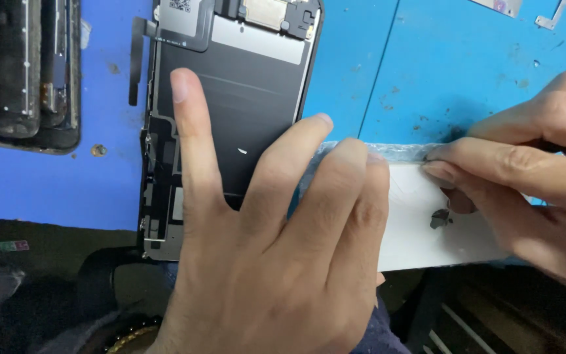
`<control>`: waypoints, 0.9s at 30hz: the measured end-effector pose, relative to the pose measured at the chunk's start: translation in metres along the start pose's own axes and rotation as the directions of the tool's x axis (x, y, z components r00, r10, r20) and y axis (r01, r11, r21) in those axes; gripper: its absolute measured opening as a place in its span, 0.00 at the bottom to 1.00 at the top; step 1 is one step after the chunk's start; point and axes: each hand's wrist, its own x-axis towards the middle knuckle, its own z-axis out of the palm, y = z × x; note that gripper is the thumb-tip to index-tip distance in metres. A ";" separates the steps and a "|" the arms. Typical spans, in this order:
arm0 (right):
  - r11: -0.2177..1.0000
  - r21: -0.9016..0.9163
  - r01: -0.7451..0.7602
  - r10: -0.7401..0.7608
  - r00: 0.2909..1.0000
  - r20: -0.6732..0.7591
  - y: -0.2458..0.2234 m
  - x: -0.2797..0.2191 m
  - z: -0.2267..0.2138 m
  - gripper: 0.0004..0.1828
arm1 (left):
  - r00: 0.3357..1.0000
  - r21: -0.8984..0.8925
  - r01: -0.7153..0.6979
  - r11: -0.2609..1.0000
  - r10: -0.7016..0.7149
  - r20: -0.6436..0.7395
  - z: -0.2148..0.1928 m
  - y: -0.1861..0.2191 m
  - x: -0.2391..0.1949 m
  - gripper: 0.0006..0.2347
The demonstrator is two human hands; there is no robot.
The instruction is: The recorder is disassembling or repairing a smartphone back panel using specialized tools at a workbench.
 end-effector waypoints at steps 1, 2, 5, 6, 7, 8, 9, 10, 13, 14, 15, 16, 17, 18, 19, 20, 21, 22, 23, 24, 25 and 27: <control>1.000 0.000 0.000 0.000 1.000 -0.003 -0.004 0.002 0.000 0.13 | 1.000 0.002 -0.002 1.000 0.002 0.000 0.001 -0.001 -0.001 0.06; 1.000 0.002 -0.024 0.024 0.999 -0.028 -0.008 0.004 0.000 0.13 | 1.000 0.012 -0.020 1.000 0.020 -0.002 0.002 -0.002 -0.002 0.06; 0.999 0.013 -0.037 0.038 0.998 -0.059 -0.015 0.012 -0.003 0.14 | 0.998 0.025 -0.060 0.998 0.061 -0.005 0.000 -0.005 -0.004 0.08; 0.999 0.020 -0.028 0.029 0.998 -0.057 -0.016 0.014 -0.005 0.14 | 0.997 0.020 -0.078 0.997 0.079 -0.008 0.000 -0.005 -0.005 0.09; 0.999 0.019 -0.030 0.031 0.998 -0.059 -0.016 0.014 -0.006 0.14 | 0.997 0.020 -0.081 0.996 0.081 -0.008 0.000 -0.005 -0.005 0.09; 1.000 0.012 -0.027 0.028 0.998 -0.061 -0.015 0.014 -0.006 0.13 | 0.997 0.018 -0.083 0.996 0.083 -0.010 0.000 -0.005 -0.005 0.09; 1.000 0.005 -0.024 0.025 0.998 -0.063 -0.014 0.014 -0.006 0.13 | 0.996 0.016 -0.084 0.996 0.084 -0.012 0.000 -0.004 -0.005 0.09; 1.000 0.007 -0.026 0.026 0.998 -0.064 -0.015 0.014 -0.006 0.13 | 0.996 0.017 -0.084 0.996 0.085 -0.009 0.000 -0.004 -0.006 0.09; 0.996 0.078 -0.049 0.051 0.998 -0.022 -0.015 0.013 -0.008 0.15 | 0.997 0.002 -0.077 0.997 0.077 -0.021 0.000 -0.003 -0.007 0.09; 0.992 0.073 -0.099 0.097 0.995 0.024 -0.014 0.013 -0.009 0.16 | 0.997 -0.011 -0.075 0.997 0.075 -0.028 0.000 -0.002 -0.007 0.09; 0.987 0.066 -0.148 0.143 0.987 0.070 -0.014 0.013 -0.010 0.16 | 0.997 -0.024 -0.074 0.997 0.073 -0.035 0.000 -0.002 -0.008 0.09; 0.987 0.065 -0.146 0.142 0.988 0.069 -0.014 0.013 -0.010 0.16 | 0.997 -0.023 -0.073 0.997 0.072 -0.036 -0.001 -0.002 -0.009 0.09; 0.993 0.075 -0.095 0.091 0.994 0.056 -0.013 0.014 -0.011 0.13 | 0.997 -0.026 -0.070 0.997 0.069 -0.039 -0.001 -0.002 -0.010 0.08; 0.995 0.084 -0.045 0.041 0.998 0.043 -0.012 0.014 -0.012 0.11 | 0.997 -0.030 -0.067 0.997 0.066 -0.042 -0.001 -0.003 -0.011 0.08; 0.996 0.082 -0.043 0.040 0.998 0.044 -0.006 0.009 -0.011 0.11 | 0.997 -0.030 -0.067 0.997 0.065 -0.044 -0.002 -0.003 -0.011 0.08; 0.991 0.117 -0.062 0.053 0.995 0.080 -0.001 0.003 -0.010 0.12 | 0.997 -0.040 -0.068 0.997 0.066 -0.042 -0.004 -0.003 -0.010 0.09; 0.985 0.152 -0.082 0.064 0.991 0.116 0.005 -0.003 -0.009 0.13 | 0.997 -0.050 -0.068 0.996 0.066 -0.040 -0.005 -0.003 -0.010 0.09; 0.985 0.149 -0.083 0.065 0.991 0.118 0.022 -0.020 -0.001 0.13 | 0.997 -0.053 -0.068 0.996 0.066 -0.042 -0.004 -0.004 -0.011 0.09; 0.968 0.209 -0.139 0.125 0.989 0.081 0.040 -0.037 0.008 0.13 | 0.997 -0.056 -0.071 0.996 0.069 -0.042 -0.004 -0.004 -0.012 0.09; 0.944 0.268 -0.193 0.186 0.981 0.050 0.059 -0.054 0.015 0.12 | 0.997 -0.062 -0.072 0.995 0.069 -0.043 -0.002 -0.005 -0.013 0.09; 0.945 0.264 -0.195 0.187 0.981 0.055 0.071 -0.066 0.020 0.12 | 0.997 -0.067 -0.070 0.995 0.067 -0.046 -0.001 -0.005 -0.013 0.09; 0.902 0.343 -0.262 0.271 0.962 0.020 0.094 -0.092 0.028 0.12 | 0.996 -0.074 -0.067 0.995 0.063 -0.060 0.000 -0.006 -0.014 0.08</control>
